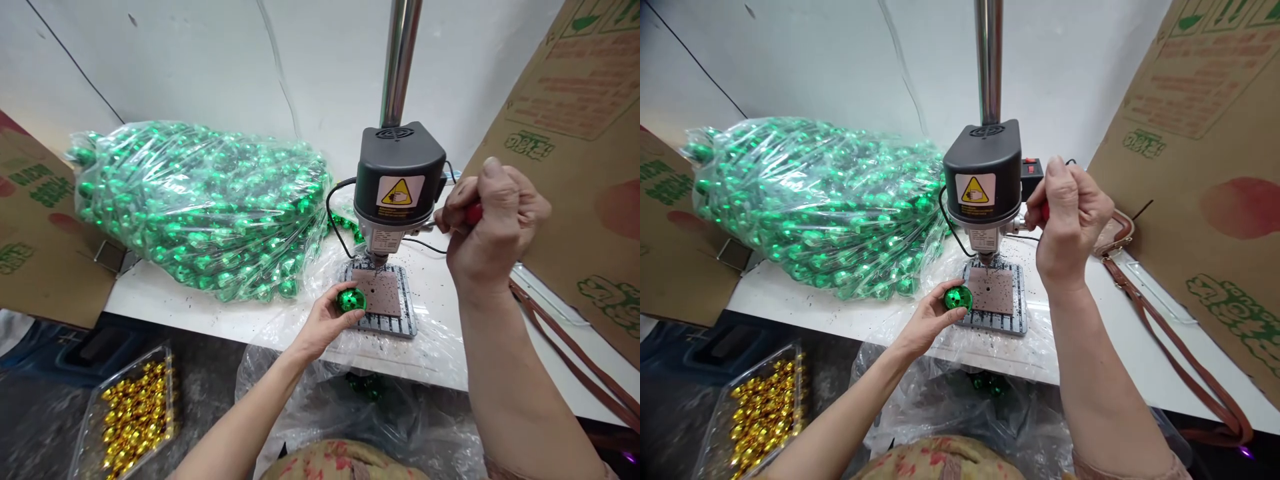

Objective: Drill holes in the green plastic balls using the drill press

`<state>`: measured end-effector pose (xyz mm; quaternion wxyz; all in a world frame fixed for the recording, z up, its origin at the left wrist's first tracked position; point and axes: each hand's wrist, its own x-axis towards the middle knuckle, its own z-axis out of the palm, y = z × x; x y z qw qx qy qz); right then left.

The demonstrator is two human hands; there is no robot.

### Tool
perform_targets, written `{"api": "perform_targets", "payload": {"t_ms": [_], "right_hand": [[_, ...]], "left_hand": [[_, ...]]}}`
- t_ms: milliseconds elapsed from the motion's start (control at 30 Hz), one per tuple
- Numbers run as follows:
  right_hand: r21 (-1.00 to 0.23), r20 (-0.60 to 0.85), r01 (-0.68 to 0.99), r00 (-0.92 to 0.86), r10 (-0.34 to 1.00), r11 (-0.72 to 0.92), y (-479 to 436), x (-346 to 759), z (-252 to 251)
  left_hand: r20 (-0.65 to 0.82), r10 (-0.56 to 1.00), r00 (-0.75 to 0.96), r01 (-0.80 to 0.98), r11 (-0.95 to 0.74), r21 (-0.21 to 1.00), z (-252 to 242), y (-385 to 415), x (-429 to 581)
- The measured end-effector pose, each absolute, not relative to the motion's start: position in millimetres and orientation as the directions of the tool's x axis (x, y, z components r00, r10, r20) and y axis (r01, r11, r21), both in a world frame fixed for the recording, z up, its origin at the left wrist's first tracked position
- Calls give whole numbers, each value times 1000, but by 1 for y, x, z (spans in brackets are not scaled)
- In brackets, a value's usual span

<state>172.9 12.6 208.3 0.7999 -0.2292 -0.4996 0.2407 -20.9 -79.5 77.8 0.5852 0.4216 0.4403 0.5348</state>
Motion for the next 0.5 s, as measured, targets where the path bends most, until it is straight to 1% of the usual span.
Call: {"api": "perform_targets", "payload": {"t_ms": [167, 367, 500], "right_hand": [[-613, 688, -137, 392, 611, 778, 13, 173, 209], [-592, 690, -166, 402, 602, 789, 14, 172, 209], [-578, 707, -142, 405, 580, 803, 14, 172, 209]], "left_hand": [[-92, 994, 52, -256, 102, 961, 75, -85, -14], [-152, 988, 12, -416, 143, 898, 67, -86, -6], [-162, 986, 27, -463, 156, 872, 71, -90, -4]]}}
